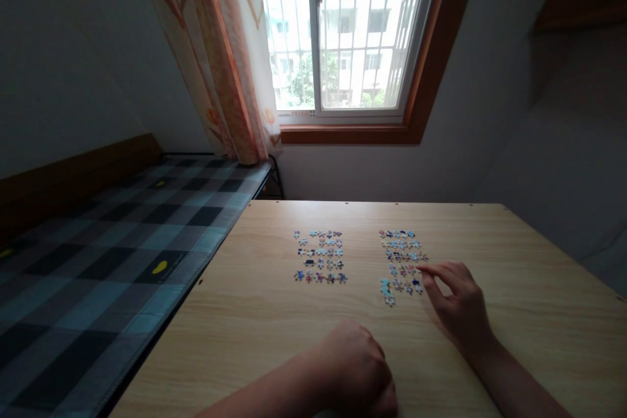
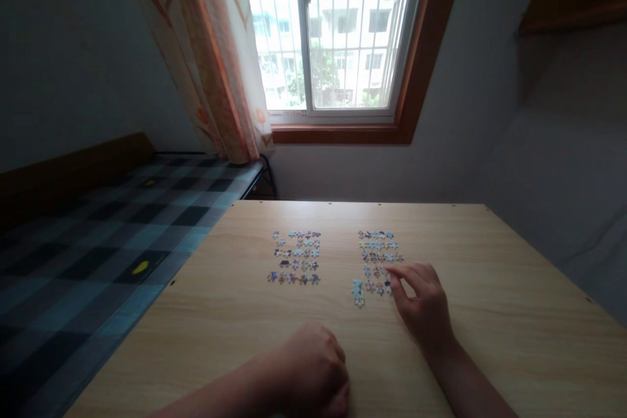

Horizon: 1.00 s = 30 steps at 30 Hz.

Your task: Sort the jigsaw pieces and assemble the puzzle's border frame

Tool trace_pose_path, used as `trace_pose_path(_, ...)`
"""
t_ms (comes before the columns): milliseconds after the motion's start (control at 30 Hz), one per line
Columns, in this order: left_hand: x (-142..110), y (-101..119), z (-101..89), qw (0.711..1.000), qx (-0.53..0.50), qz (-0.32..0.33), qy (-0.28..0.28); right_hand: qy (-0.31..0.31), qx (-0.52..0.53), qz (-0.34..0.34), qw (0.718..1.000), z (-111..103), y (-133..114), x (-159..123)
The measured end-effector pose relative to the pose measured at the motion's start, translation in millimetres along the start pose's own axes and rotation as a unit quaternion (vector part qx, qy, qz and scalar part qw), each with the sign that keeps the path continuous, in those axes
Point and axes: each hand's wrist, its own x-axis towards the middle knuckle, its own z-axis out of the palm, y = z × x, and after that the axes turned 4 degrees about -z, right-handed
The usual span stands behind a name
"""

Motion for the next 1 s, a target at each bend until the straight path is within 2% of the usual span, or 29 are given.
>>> trace_pose_path(267,-0.2,-0.8,2.3,1.0,0.002,0.001,0.018,0.004,-0.002,0.001,1.0,0.8,0.3,-0.1)
trace_pose_path(367,-1.6,-5.3,3.6,0.997,0.007,-0.02,0.068,0.006,-0.004,0.003,1.0,1.7,0.3,-0.3)
trace_pose_path(500,-3.8,-11.0,1.2,0.985,0.024,-0.047,0.164,0.011,0.001,0.01,1.0,1.6,-1.2,1.7)
trace_pose_path(600,-6.1,-12.6,-5.7,0.971,0.04,-0.068,0.228,0.019,0.005,0.016,1.0,1.6,-1.7,2.3)
trace_pose_path(667,-8.3,-14.4,-15.0,0.963,0.048,-0.088,0.251,0.022,0.006,0.015,1.0,1.9,-1.0,1.5)
trace_pose_path(733,-10.8,-19.8,-28.8,0.956,0.051,-0.134,0.257,0.023,0.006,0.014,1.0,2.7,0.3,0.0)
trace_pose_path(833,-13.5,-38.4,-53.3,0.927,0.045,-0.277,0.249,0.028,0.005,0.01,1.0,4.1,2.0,-1.1)
trace_pose_path(900,-13.5,-57.1,-67.0,0.909,0.048,-0.349,0.222,0.032,0.005,0.006,0.999,4.9,2.3,-0.7)
trace_pose_path(1000,-10.7,-86.8,-77.5,0.894,0.049,-0.416,0.158,0.036,0.004,0.001,0.999,6.0,2.0,0.9)
